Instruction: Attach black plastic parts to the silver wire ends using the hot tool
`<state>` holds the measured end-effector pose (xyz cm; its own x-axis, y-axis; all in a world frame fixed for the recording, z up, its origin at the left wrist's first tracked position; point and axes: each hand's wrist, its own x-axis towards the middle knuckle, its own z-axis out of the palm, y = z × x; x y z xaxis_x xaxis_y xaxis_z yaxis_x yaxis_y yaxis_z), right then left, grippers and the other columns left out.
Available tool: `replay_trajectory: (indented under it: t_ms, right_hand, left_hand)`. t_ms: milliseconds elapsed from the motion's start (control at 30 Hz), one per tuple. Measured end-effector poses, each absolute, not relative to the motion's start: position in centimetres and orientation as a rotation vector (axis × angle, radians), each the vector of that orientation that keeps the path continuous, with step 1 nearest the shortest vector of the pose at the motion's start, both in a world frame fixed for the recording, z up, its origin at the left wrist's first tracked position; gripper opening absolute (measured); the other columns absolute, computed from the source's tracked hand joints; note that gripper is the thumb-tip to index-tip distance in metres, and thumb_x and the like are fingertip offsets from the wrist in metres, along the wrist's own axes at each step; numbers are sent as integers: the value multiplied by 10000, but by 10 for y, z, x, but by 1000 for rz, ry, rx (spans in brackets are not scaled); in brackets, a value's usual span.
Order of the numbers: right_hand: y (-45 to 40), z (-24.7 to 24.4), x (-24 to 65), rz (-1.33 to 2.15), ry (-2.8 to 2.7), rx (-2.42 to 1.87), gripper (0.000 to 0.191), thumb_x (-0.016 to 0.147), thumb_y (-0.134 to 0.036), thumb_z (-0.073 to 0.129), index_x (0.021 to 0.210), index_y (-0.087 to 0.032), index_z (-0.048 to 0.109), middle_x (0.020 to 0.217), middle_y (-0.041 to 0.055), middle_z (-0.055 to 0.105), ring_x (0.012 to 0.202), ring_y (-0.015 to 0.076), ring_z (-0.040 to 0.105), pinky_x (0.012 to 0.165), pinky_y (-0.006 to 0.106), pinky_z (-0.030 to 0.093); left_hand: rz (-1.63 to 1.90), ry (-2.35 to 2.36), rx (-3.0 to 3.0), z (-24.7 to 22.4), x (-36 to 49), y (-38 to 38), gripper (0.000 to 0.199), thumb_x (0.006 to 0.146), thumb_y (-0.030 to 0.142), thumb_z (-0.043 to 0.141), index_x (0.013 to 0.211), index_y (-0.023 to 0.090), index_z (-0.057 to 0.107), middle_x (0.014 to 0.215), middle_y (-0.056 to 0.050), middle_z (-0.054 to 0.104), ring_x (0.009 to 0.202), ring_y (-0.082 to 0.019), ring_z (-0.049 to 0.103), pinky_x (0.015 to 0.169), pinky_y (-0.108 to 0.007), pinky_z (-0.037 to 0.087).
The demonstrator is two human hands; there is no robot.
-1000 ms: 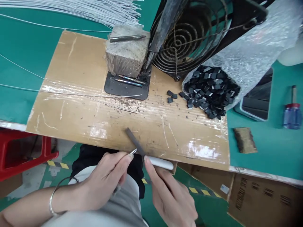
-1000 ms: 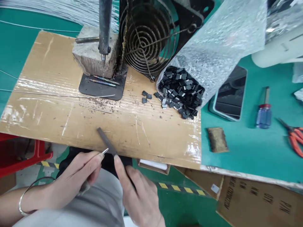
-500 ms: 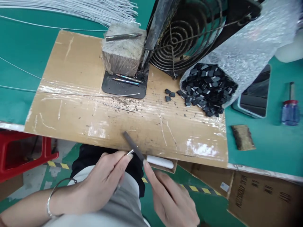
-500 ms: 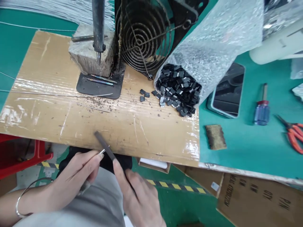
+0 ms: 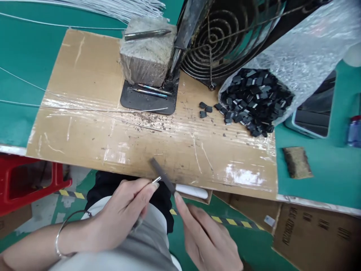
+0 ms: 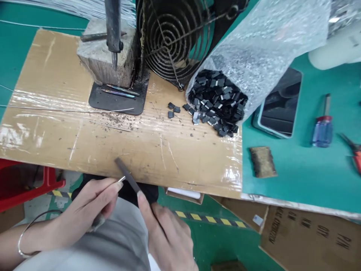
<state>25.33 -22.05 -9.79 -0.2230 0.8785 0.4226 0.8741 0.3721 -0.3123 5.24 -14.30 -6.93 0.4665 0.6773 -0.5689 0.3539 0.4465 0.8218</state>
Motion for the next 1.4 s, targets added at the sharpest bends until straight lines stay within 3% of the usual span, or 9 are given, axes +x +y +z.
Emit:
replay_trajectory:
  t_ms: [267,433,600,800,967,1167,1300,1400]
  right_hand:
    - [-223,-97,255,88,-2110,-1508,660,1038,15,473,1658,-184,365,784,13,780,614,113,705,690,216,558]
    - [-220,-101,253,-12,-2071,-1482,683,996,52,516,1626,-198,436,847,12,799,646,107,718,715,202,557]
    - [-223,-98,254,94,-2090,-1511,690,1016,49,482,1655,-180,356,801,14,780,623,112,713,705,207,561]
    - [-220,-101,254,-2,-2071,-1494,687,988,53,536,1616,-212,457,837,9,801,647,104,714,723,193,556]
    - [-227,-98,256,98,-2097,-1521,692,1011,41,498,1649,-204,387,788,3,784,610,114,705,688,219,563]
    - [-219,-104,253,-1,-2048,-1491,621,1010,25,532,1585,-208,513,850,13,806,656,105,700,746,200,563]
    - [-223,-100,254,60,-2092,-1505,656,1031,33,471,1641,-197,400,795,11,786,631,112,695,675,216,545]
    - [-223,-98,254,79,-2098,-1508,654,1045,22,467,1656,-186,359,792,15,781,643,115,696,703,215,548]
  left_hand:
    - [328,1170,1299,-74,53,-147,465,1105,381,393,669,221,401,570,76,398,535,-108,360,560,-279,300]
    - [365,1171,1379,-76,53,-149,445,1105,332,400,675,218,399,548,91,360,505,-96,333,547,-275,287]
    - [358,1161,1262,-73,54,-145,490,1101,377,388,637,217,400,556,70,402,529,-103,360,550,-270,303]
    - [322,1156,1158,-71,53,-143,506,1082,444,389,624,229,391,535,62,386,513,-112,346,510,-270,287]
    - [343,1181,1382,-75,52,-146,445,1087,341,406,660,223,368,569,71,377,532,-111,330,552,-277,282]
    - [357,1224,1657,-77,50,-151,360,1071,245,418,714,222,376,620,62,409,586,-127,357,602,-298,281]
    - [352,1197,1540,-74,52,-148,405,1088,263,404,690,228,338,578,81,361,536,-112,315,556,-285,273]
    - [363,1184,1471,-74,53,-146,439,1095,289,406,664,222,353,561,86,350,517,-101,309,543,-277,276]
